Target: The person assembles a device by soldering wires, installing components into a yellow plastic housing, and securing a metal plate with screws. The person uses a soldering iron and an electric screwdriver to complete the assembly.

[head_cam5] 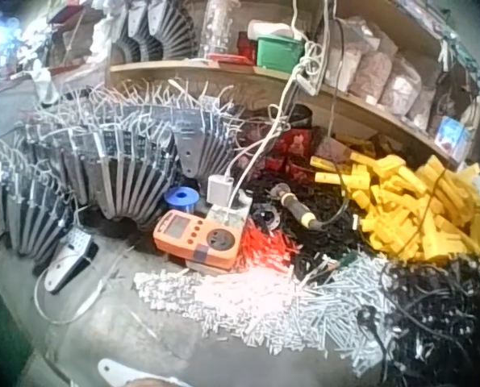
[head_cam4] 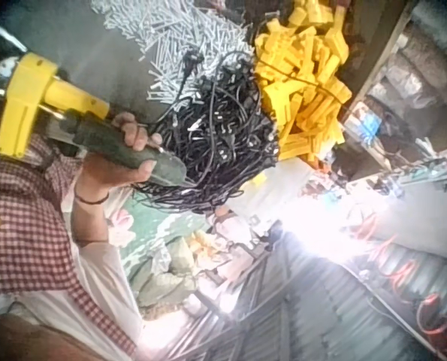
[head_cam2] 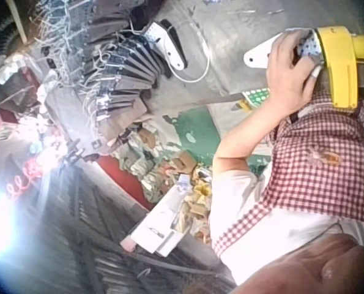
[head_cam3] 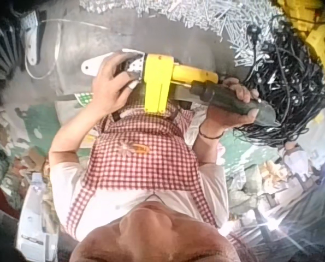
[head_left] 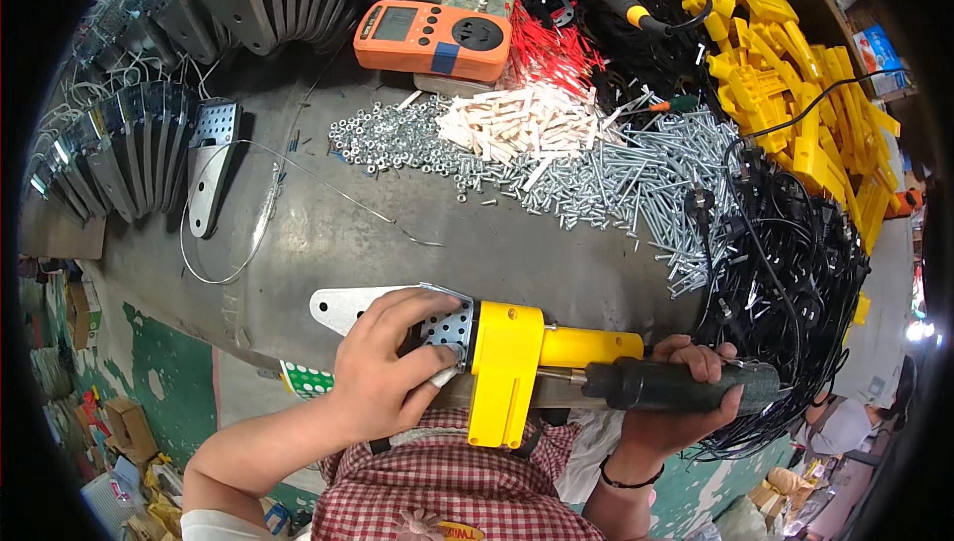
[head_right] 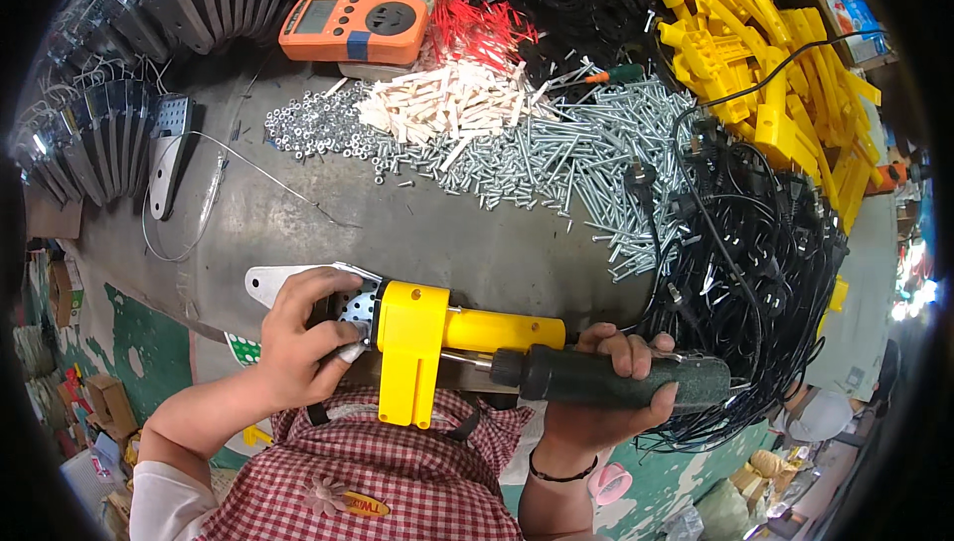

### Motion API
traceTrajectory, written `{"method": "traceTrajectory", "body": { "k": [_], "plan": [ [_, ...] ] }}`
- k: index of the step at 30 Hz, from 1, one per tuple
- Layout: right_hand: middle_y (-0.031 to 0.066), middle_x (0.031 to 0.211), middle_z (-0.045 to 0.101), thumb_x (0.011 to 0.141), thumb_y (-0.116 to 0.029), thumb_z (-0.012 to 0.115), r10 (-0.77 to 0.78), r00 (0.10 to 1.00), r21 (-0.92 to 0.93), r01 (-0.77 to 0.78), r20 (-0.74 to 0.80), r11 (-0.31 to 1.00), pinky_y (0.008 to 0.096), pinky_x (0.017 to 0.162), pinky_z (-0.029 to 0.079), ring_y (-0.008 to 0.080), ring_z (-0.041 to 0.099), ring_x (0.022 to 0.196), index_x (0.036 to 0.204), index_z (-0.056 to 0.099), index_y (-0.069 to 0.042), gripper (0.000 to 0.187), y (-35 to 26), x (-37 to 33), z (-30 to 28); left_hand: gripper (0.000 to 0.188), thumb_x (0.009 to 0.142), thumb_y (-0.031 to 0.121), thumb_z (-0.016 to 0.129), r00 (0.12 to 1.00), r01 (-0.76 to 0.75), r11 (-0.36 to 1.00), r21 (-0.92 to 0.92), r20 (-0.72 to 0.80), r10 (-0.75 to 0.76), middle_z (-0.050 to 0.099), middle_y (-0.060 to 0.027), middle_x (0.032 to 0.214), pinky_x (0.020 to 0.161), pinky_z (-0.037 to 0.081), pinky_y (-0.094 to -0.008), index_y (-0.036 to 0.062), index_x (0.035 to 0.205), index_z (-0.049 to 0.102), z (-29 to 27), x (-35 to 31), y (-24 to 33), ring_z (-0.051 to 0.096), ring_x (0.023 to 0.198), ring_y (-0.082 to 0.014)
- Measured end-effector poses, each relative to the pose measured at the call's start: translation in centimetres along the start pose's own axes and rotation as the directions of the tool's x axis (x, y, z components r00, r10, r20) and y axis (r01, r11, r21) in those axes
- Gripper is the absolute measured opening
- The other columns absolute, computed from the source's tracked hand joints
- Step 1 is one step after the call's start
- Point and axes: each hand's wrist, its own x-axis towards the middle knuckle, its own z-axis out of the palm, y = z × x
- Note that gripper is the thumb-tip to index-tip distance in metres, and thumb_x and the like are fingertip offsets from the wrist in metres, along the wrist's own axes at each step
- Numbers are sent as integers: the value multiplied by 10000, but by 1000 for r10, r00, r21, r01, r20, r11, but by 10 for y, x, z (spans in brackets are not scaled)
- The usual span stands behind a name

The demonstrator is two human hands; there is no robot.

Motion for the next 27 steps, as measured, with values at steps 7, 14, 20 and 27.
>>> {"method": "traceTrajectory", "body": {
  "k": [7, 14, 20, 27],
  "plan": [
    [-31, 798, 493, 884, -320, 565, -21, 1000, -10, 21, -13, 1000, 378, 1021, 344, 97, 505, 778, 1132, 430, -121, 345, 0, 0, 1, 201, 590, 116, 671, 998, -45, 998, 41, -47, 47, 573, -127, 1137, 847, 476, -436, 90, 774, 594, 6, 0, 0, 551, 1036, -354],
    [-28, 799, 467, 880, -325, 551, 83, 996, -24, -83, 25, 996, 361, 958, 364, 104, 467, 788, 1195, 479, -114, 386, -8, 7, 4, 176, 666, 124, 654, 997, -67, 995, 76, -27, 70, 601, -123, 1066, 870, 446, -469, 68, 794, 546, 9, 0, 0, 561, 1018, -346],
    [-13, 845, 465, 897, -311, 532, -26, 1000, -19, 26, 15, 999, 350, 908, 395, 121, 489, 822, 1211, 486, -78, 393, -12, 30, 10, 233, 688, 193, 651, 999, -27, 998, 57, -45, 30, 633, -99, 1065, 931, 428, -484, 61, 863, 572, 10, -3, 0, 575, 1049, -312],
    [-20, 818, 482, 874, -319, 562, 5, 999, -43, -4, 32, 999, 345, 895, 398, 113, 488, 814, 1160, 483, -116, 359, 1, 34, 16, 203, 691, 189, 657, 996, -59, 996, 74, -56, 63, 661, -97, 1008, 915, 441, -471, 56, 828, 588, 8, -1, -1, 609, 993, -298]
  ]
}}
